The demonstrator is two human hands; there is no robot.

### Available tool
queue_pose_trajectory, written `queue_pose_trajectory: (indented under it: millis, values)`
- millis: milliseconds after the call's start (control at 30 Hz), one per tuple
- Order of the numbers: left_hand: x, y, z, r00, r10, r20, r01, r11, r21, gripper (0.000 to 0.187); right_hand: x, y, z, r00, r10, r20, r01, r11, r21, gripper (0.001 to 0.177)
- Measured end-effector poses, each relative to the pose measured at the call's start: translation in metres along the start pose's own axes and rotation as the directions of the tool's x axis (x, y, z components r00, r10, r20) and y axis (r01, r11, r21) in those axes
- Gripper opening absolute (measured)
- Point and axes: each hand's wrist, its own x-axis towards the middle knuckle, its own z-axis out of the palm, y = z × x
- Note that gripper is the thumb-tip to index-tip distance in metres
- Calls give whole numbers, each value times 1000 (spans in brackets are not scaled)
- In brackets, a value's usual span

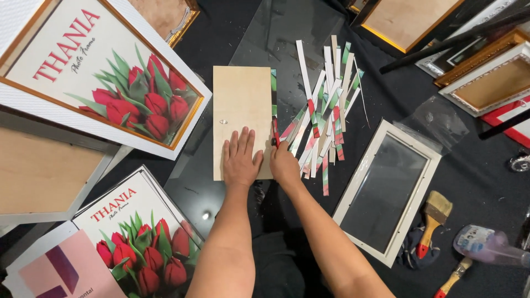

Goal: Assembling a picture frame by trimming the backing board, inserting artwork, and cleaning the final product with a brush.

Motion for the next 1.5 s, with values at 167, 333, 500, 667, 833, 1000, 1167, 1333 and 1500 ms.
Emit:
queue_pose_trajectory:
  millis: [167, 333, 500, 667, 833, 1000, 1167, 1333, 1500]
  values:
    - [1, -1, -1, 1000, 7, 4, -7, 1000, -15, 65, -2, -6, 2, 999, -31, 27, 31, 1000, -3, 33]
    - [0, -1, -3, 1000, 4, -6, -4, 1000, -29, 66, -29, 6, 10, 997, -43, 71, 43, 999, -10, 33]
    - [1, 1, -9, 998, 17, -63, -18, 1000, -13, 66, -96, 37, 27, 970, 59, 235, -35, 994, -105, 36]
    - [0, 1, -18, 997, 62, -52, -59, 997, 53, 66, -131, 76, 42, 974, 83, 213, -75, 996, -47, 32]
    - [0, 1, -8, 992, 28, -119, -27, 1000, 9, 65, -85, 32, -7, 981, 134, 137, -137, 990, 13, 42]
    - [1, 0, -4, 992, 30, -126, -30, 1000, 4, 66, -19, 14, 7, 999, 35, 6, -35, 999, 8, 34]
    - [-1, -2, 4, 992, 18, -121, -19, 1000, -9, 66, -16, 4, 5, 1000, 4, 12, -4, 1000, -12, 33]
    - [0, -2, 5, 992, 21, -127, -22, 1000, -5, 65, -11, 3, 11, 1000, -20, -19, 19, 997, -71, 31]
    - [0, -1, 2, 990, 19, -138, -18, 1000, 9, 65, -9, 3, 11, 999, -25, -34, 25, 1000, -4, 34]
